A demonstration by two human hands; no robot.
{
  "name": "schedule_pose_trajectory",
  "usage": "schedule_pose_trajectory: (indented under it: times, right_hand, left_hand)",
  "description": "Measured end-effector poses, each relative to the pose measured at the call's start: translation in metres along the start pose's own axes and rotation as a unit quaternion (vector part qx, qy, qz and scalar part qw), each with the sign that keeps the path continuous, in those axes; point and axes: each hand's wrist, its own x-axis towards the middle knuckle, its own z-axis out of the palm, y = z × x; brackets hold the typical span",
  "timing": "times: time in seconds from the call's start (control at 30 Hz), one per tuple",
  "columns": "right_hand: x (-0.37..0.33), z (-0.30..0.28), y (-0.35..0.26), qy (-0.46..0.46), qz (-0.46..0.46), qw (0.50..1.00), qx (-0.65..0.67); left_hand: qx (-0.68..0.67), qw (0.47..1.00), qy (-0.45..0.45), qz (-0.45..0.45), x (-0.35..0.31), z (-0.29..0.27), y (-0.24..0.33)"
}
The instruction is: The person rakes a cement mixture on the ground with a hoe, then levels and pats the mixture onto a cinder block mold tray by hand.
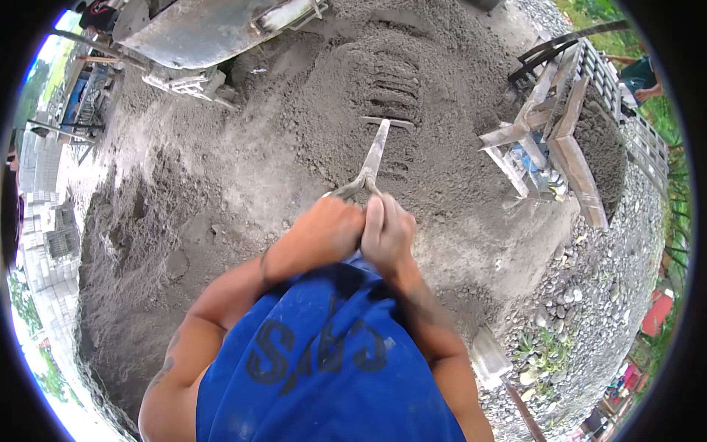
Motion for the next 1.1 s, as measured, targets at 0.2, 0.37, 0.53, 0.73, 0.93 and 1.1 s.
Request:
schedule_pose_trajectory:
  times: [0.2, 0.37, 0.53, 0.73, 0.93, 1.1]
  right_hand:
    - [-0.005, 0.005, 0.016, -0.028, 0.001, 0.999, -0.027]
    - [0.016, -0.001, -0.004, -0.018, -0.004, 1.000, 0.000]
    - [0.033, 0.003, 0.044, -0.051, 0.039, 0.997, -0.033]
    - [0.010, -0.005, 0.019, -0.002, 0.047, 0.998, 0.030]
    - [0.020, -0.012, 0.034, -0.047, 0.059, 0.997, 0.018]
    - [0.029, -0.028, 0.007, -0.048, 0.066, 0.996, 0.039]
  left_hand:
    - [-0.033, 0.999, -0.009, -0.019, -0.001, 0.019, -0.008]
    - [-0.017, 0.999, -0.047, -0.009, 0.007, -0.014, -0.001]
    - [-0.042, 0.999, 0.007, -0.030, 0.037, 0.017, -0.024]
    - [-0.041, 0.998, -0.012, -0.047, 0.016, 0.017, -0.001]
    - [-0.062, 0.997, -0.016, -0.035, 0.030, 0.012, -0.003]
    - [-0.028, 0.997, -0.055, -0.048, 0.029, -0.019, 0.022]
